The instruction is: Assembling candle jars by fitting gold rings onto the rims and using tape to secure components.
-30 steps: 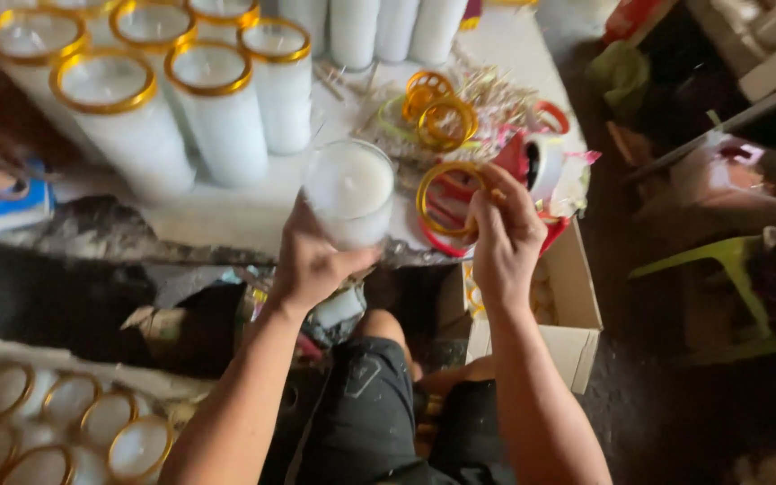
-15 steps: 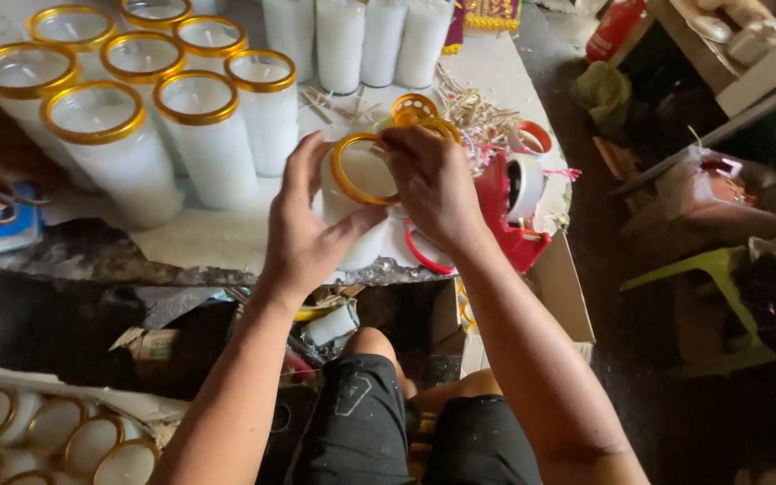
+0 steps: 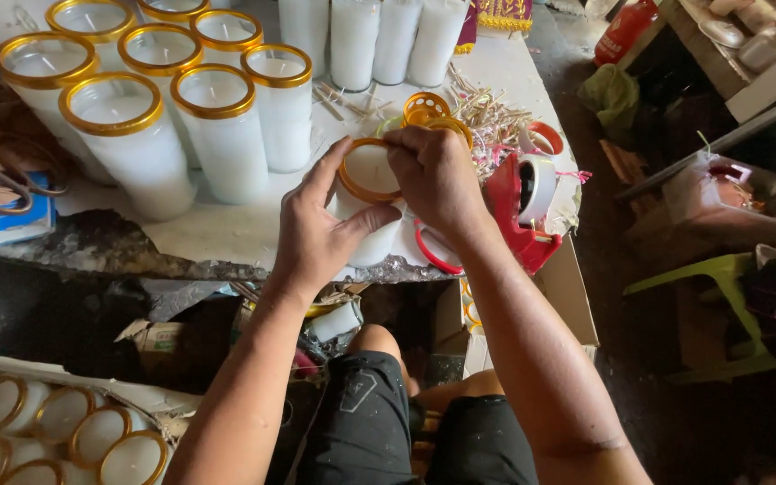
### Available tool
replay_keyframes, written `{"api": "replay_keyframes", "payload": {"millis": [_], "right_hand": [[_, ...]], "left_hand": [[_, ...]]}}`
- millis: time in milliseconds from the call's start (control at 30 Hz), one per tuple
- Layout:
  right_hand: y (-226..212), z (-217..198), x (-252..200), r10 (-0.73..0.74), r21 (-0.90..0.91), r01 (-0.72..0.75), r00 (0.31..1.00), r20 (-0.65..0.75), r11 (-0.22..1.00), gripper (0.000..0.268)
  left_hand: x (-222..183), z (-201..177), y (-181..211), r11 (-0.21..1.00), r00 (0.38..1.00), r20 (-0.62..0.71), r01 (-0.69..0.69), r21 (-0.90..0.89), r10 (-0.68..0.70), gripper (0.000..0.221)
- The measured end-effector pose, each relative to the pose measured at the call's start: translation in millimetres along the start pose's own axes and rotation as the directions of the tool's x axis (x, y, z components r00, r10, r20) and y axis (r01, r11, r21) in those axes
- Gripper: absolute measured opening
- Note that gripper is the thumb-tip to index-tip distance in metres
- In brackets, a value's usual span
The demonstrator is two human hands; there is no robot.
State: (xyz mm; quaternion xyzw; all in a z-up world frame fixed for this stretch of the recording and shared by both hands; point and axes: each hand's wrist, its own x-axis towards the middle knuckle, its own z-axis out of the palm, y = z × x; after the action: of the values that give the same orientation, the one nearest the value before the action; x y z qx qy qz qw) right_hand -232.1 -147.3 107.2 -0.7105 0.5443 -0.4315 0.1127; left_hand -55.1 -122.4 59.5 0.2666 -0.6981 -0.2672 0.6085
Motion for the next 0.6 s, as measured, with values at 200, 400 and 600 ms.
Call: {"api": "replay_keyframes", "payload": {"millis": [200,400,600], "right_hand": [[-4,-2,-12,0.059,0.319,-0.05,0.998,-0.018,0.946,0.025],[24,-21,-48,0.355,0.497,-0.295,0.934,-0.028,0.816,0.041],[-38,-32,-93,0.45,0.472,-0.443,0.887,0.104,0.762,0.044]], "left_hand": [[-4,17,2,0.993,0.995,-0.1,0.042,0.107,-0.032,0.088],[-11,14,5,0.995,0.993,-0.088,0.086,0.058,-0.081,0.115],[-25,38,-18,0.991,0.98,-0.148,0.13,-0.039,-0.134,0.107]]}}
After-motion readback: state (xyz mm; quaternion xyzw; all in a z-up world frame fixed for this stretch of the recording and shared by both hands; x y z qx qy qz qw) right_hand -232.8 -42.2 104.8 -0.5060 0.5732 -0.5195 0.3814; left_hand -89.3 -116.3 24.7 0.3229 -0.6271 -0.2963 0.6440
